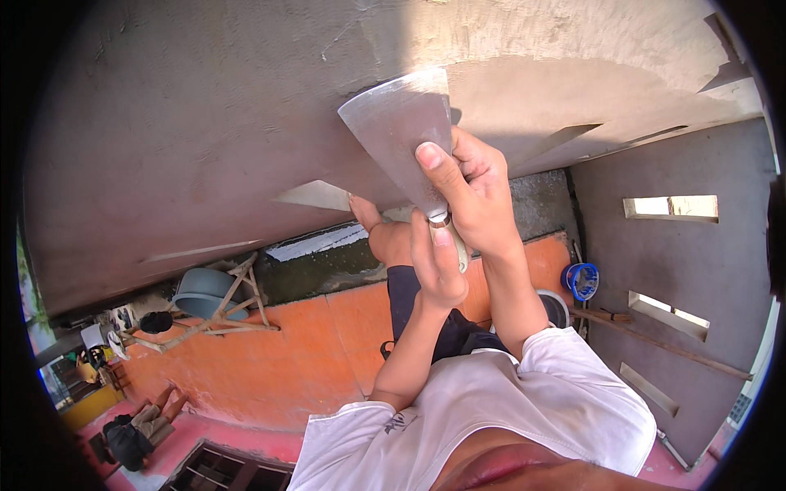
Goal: The person applies plaster to a ceiling using a trowel and smooths the surface with a sanding block. The person repeatedly scrapes and sands the ceiling to achieve a smooth finish.
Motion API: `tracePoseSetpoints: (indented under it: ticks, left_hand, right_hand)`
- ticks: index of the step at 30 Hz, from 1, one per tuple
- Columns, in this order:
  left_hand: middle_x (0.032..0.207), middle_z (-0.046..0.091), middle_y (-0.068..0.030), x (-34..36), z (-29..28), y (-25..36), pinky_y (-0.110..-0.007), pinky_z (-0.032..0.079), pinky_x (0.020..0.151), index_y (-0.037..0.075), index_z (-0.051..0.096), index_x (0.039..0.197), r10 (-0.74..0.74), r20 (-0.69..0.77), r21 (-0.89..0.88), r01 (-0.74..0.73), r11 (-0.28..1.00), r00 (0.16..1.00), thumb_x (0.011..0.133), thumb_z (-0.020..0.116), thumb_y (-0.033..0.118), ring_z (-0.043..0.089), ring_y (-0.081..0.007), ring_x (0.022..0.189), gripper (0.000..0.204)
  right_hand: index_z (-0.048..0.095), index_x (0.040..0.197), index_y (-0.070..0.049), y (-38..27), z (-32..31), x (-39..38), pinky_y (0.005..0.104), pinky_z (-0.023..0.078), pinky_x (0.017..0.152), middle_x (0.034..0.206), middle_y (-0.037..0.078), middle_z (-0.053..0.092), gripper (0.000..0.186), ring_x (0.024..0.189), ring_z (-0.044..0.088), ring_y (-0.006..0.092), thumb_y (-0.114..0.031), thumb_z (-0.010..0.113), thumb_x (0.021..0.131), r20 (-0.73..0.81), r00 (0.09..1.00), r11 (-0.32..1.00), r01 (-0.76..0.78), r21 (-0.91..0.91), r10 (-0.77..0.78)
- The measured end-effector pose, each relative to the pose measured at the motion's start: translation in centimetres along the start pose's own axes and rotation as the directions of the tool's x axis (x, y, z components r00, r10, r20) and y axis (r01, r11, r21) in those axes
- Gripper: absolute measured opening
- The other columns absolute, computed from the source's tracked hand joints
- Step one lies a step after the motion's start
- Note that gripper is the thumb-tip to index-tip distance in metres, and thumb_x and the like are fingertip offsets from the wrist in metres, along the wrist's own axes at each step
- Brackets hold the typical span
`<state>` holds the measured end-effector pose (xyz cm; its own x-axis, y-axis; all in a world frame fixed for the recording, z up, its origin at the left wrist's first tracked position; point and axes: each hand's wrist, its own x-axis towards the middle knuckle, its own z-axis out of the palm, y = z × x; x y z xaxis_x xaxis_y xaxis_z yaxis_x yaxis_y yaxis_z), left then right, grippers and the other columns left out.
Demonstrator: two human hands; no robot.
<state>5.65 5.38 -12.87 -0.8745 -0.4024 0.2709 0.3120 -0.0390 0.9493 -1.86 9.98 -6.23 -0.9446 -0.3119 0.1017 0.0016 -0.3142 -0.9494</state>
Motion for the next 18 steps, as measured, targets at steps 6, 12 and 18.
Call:
tracePoseSetpoints:
  ticks: [6, 12, 18]
  left_hand:
    - [0.099, 0.060, -0.0141, -0.1, 0.3, -0.5, -0.031, 0.044, 0.072, -0.010, 0.047, 0.130, 0.037, 0.032, -0.123, -0.032, 0.992, 0.999, 0.107, 0.039, 0.031, 0.057, -0.0175, 0.086, 0.048]
    - [0.104, 0.060, -0.0140, 1.3, 0.9, -0.2, -0.033, 0.045, 0.075, -0.009, 0.048, 0.131, 0.197, 0.020, 0.029, -0.197, 0.980, 0.980, 0.107, 0.040, 0.032, 0.057, -0.0193, 0.088, 0.048]
    - [0.110, 0.059, -0.0153, -1.2, 1.8, -2.5, -0.032, 0.044, 0.074, -0.008, 0.044, 0.138, -0.104, 0.121, -0.190, 0.126, 0.974, 0.987, 0.107, 0.038, 0.034, 0.056, -0.0184, 0.087, 0.053]
  right_hand:
    - [0.067, 0.093, 0.000, 0.4, -0.7, 0.1, 0.0245, 0.045, 0.057, 0.072, 0.002, 0.067, 0.029, 0.066, 0.056, 0.0040, -0.025, 0.064, 0.107, 0.001, 0.999, 0.996, 0.033, -0.079, -0.033]
    - [0.068, 0.095, 0.001, 0.0, -1.7, 0.0, 0.0229, 0.044, 0.059, 0.074, 0.001, 0.069, 0.027, 0.069, 0.055, 0.0026, -0.023, 0.065, 0.107, 0.028, 0.995, 0.969, 0.097, -0.229, -0.093]
    - [0.073, 0.106, 0.001, -0.2, -2.4, 0.2, 0.0218, 0.042, 0.060, 0.076, -0.003, 0.069, 0.023, 0.070, 0.053, 0.0003, -0.021, 0.066, 0.106, -0.086, 0.990, 0.991, 0.108, -0.074, -0.114]
